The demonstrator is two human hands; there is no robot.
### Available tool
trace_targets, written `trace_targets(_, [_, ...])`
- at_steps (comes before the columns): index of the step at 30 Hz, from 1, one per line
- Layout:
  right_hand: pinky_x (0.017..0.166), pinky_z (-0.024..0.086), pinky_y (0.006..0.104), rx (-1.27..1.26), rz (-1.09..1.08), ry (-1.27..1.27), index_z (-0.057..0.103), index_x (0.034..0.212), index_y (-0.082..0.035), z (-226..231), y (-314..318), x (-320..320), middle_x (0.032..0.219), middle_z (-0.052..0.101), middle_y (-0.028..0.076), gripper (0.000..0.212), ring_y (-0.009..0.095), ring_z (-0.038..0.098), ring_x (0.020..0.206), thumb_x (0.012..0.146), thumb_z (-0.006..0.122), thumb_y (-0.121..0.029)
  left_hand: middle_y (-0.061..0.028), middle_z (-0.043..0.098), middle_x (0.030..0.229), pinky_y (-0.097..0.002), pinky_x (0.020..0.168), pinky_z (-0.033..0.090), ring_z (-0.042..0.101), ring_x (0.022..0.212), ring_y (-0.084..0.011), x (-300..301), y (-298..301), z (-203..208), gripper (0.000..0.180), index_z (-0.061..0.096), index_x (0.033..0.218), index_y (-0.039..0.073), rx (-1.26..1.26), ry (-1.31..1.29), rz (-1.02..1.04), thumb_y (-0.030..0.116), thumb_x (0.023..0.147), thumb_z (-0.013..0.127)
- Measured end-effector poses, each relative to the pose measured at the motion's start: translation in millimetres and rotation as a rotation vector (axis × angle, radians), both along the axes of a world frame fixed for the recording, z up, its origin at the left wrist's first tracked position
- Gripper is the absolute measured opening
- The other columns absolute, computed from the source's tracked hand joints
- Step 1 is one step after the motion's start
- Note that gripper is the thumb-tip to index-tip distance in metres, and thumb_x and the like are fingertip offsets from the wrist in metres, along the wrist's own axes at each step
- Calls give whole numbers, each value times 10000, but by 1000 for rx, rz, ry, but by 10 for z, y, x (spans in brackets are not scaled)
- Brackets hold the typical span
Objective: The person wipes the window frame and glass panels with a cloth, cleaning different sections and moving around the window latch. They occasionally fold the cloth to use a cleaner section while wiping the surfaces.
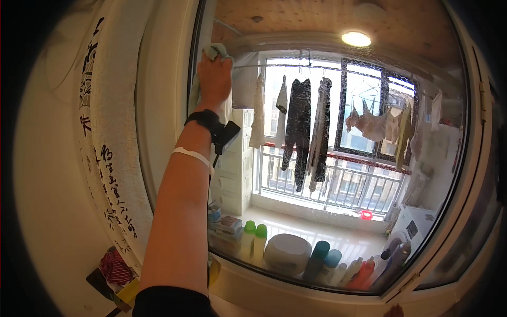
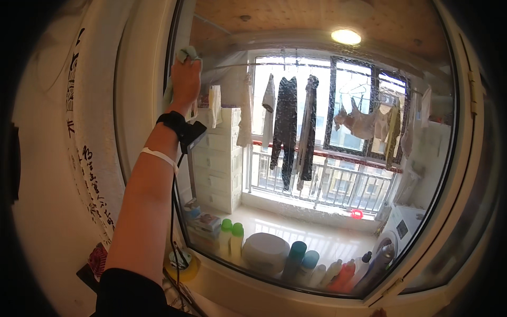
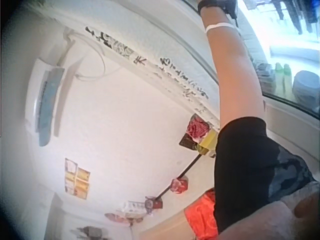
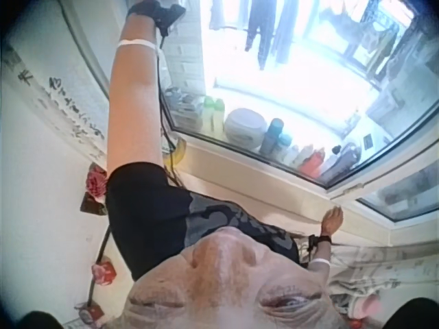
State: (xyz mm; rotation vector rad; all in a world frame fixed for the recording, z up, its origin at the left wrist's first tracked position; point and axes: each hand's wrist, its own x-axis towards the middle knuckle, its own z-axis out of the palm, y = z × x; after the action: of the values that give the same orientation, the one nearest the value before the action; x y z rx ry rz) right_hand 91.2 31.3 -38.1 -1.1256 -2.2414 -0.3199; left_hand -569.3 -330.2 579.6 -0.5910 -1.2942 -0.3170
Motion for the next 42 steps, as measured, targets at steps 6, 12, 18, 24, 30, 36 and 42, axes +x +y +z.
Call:
trace_targets(6, [999, 387, 455, 27, -5, -23, 629, 1156, -21, -10, 10, -34, 1239, 590, 171, 349, 349, 495, 1193, 923, 535, -263, -249, 595, 953, -526, 800, 402, 519, 892, -442, -310, -300, -327, 195, 577, 865, -6, 195, -114, -366, 150, 881, 461])
trace_targets(12, [994, 393, 424, 72, -43, -11, 640, 1161, -42, -180, 95, 19, 1260, 594, 121, 340, 310, 502, 1200, 922, 542, -262, -288, 564, 992, -530, 819, 373, 487, 867, -482, -233, -192, -871, 253, 566, 896, -31, 202, -156, -362, 152, 939, 396])
trace_targets(18, [1012, 374, 424, -6, -89, -12, 642, 1168, -53, -39, 64, -56, 1266, 591, 118, 356, 298, 497, 1208, 920, 528, -283, -303, 541, 952, -533, 880, 320, 459, 910, -482, -72, -41, -1499, 300, 533, 934, -76, 332, -226, -493, 194, 964, 405])
trace_targets(24, [1030, 346, 456, 2, -78, 55, 626, 1185, -39, -119, 36, 25, 1279, 579, 136, 378, 319, 471, 1231, 931, 507, -292, -285, 547, 915, -549, 838, 354, 503, 894, -459, -69, 155, -892, 278, 525, 965, -53, 352, -70, -429, 216, 947, 459])
trace_targets(30, [1039, 326, 486, -83, -91, 58, 588, 1212, -35, 40, -129, -85, 1318, 534, 167, 393, 343, 451, 1238, 930, 505, -295, -157, 596, 904, -508, 721, 453, 624, 763, -343, -87, 343, 346, 160, 597, 970, 90, 231, -88, 184, 185, 895, 493])
trace_targets(36, [1058, 294, 513, -118, -109, 66, 565, 1233, -32, 133, -202, -188, 1345, 509, 165, 406, 352, 431, 1258, 930, 481, -288, -123, 616, 911, -503, 700, 465, 633, 752, -337, 743, 1038, 1068, 164, 616, 952, 118, 231, 127, 82, 187, 879, 487])
trace_targets(42, [1076, 266, 513, -51, -96, 136, 556, 1243, -41, 44, -213, -150, 1346, 504, 172, 412, 365, 414, 1274, 924, 486, -291, -156, 640, 922, -539, 781, 434, 605, 889, -373, 2267, 2283, 1357, 246, 656, 894, 101, 76, 271, -34, 247, 901, 458])
